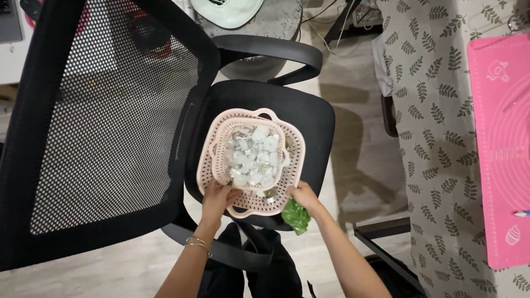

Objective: Organizes candle making supplies into a basket and cleans the workspace by wiping surfaces and adjusting a fan.

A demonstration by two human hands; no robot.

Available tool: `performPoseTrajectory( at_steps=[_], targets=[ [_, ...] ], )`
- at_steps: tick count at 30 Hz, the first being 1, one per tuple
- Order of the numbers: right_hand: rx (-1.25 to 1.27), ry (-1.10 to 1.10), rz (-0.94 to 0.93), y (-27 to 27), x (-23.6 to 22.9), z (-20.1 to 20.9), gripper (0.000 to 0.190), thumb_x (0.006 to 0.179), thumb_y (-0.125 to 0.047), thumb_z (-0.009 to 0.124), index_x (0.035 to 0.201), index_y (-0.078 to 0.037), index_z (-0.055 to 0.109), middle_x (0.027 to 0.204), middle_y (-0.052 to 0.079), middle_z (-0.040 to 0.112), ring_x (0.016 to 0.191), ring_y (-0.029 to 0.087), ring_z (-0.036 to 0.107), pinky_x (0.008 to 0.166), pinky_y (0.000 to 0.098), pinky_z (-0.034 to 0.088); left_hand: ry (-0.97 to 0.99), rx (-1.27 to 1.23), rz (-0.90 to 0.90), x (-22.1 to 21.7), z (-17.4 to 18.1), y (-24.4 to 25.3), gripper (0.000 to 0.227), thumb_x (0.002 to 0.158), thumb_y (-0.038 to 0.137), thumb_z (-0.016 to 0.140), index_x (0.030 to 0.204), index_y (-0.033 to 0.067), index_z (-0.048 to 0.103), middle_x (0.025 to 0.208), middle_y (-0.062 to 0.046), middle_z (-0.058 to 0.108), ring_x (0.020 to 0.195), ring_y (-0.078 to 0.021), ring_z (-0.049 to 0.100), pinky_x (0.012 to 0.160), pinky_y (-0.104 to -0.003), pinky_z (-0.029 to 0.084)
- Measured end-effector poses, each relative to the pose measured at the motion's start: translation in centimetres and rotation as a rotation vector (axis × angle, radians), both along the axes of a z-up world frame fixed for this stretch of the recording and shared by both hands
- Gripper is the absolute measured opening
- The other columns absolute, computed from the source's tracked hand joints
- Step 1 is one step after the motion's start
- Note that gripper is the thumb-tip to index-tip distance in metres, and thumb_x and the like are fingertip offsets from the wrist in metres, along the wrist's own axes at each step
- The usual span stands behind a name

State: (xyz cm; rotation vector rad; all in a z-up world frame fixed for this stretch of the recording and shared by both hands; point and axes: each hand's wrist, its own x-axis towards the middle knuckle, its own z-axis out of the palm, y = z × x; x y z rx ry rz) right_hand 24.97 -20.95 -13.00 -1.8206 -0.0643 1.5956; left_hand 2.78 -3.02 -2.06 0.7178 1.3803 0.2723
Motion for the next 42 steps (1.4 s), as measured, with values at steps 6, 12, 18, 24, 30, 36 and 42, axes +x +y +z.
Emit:
performPoseTrajectory(
  at_steps=[6,12,18,24,30,36,42],
  targets=[
    [0.072,-0.073,-0.094,2.2,3.0,-1.1,0.037,0.08,-0.009,0.059,0.113,0.002,0.071,0.105,0.014,0.076,0.093,0.024,0.071,0.084,0.0346,0.056,0.008,0.118,0.075,0.5,-0.3,1.1,0.054,0.095,0.014,0.06,0.145,0.0021,0.043,0.124,-0.016,0.067,0.099,-0.0255,0.072,0.085,-0.034,0.06],
    [0.055,-0.103,-0.08,9.6,5.5,-1.8,0.037,0.081,-0.007,0.059,0.115,0.003,0.071,0.104,0.016,0.075,0.089,0.026,0.071,0.08,0.0368,0.057,0.09,0.07,0.073,-1.5,-2.7,1.2,0.052,0.095,0.016,0.062,0.142,-0.0024,0.049,0.123,-0.02,0.067,0.1,-0.0277,0.074,0.084,-0.036,0.06],
    [0.02,-0.07,-0.107,12.1,6.7,-0.8,0.039,0.08,-0.007,0.058,0.117,0.001,0.069,0.101,0.017,0.073,0.085,0.027,0.07,0.077,0.0384,0.057,0.14,-0.087,-0.024,-3.3,-5.1,0.7,0.054,0.092,0.018,0.063,0.141,-0.0007,0.051,0.124,-0.018,0.068,0.103,-0.0285,0.073,0.089,-0.037,0.06],
    [0.036,-0.165,-0.067,11.6,7.3,-0.5,0.039,0.08,-0.008,0.06,0.117,0.0,0.07,0.105,0.014,0.074,0.09,0.024,0.07,0.08,0.035,0.055,0.164,-0.124,-0.096,-2.5,-4.2,0.0,0.051,0.093,0.019,0.062,0.139,-0.0011,0.054,0.12,-0.016,0.069,0.101,-0.0255,0.073,0.088,-0.035,0.059],
    [0.019,-0.152,-0.147,8.6,9.3,-1.1,0.038,0.078,-0.008,0.063,0.114,0.003,0.071,0.104,0.016,0.075,0.088,0.026,0.072,0.08,0.0368,0.057,0.374,0.258,-0.47,-5.7,-10.1,-1.7,0.05,0.098,0.025,0.06,0.144,0.0058,0.056,0.13,-0.017,0.068,0.113,-0.0331,0.069,0.097,-0.042,0.055],
    [-0.041,-0.138,-0.23,1.4,11.4,2.3,0.038,0.077,-0.008,0.063,0.113,0.0,0.072,0.104,0.014,0.076,0.088,0.024,0.072,0.08,0.0362,0.057,0.74,0.951,-1.016,-3.7,-7.0,-0.7,0.074,0.095,0.033,0.056,0.16,0.0115,0.028,0.162,-0.017,0.03,0.144,-0.0484,0.029,0.115,-0.059,0.025],
    [-0.121,-0.201,-0.24,-3.5,16.2,3.4,0.033,0.084,-0.009,0.061,0.114,0.003,0.07,0.103,0.015,0.073,0.09,0.026,0.067,0.081,0.0376,0.054,0.887,1.209,-0.963,1.8,-11.6,0.2,0.078,0.097,0.041,0.055,0.158,0.0023,0.025,0.165,-0.018,0.025,0.149,-0.0478,0.022,0.12,-0.062,0.021]
  ],
)
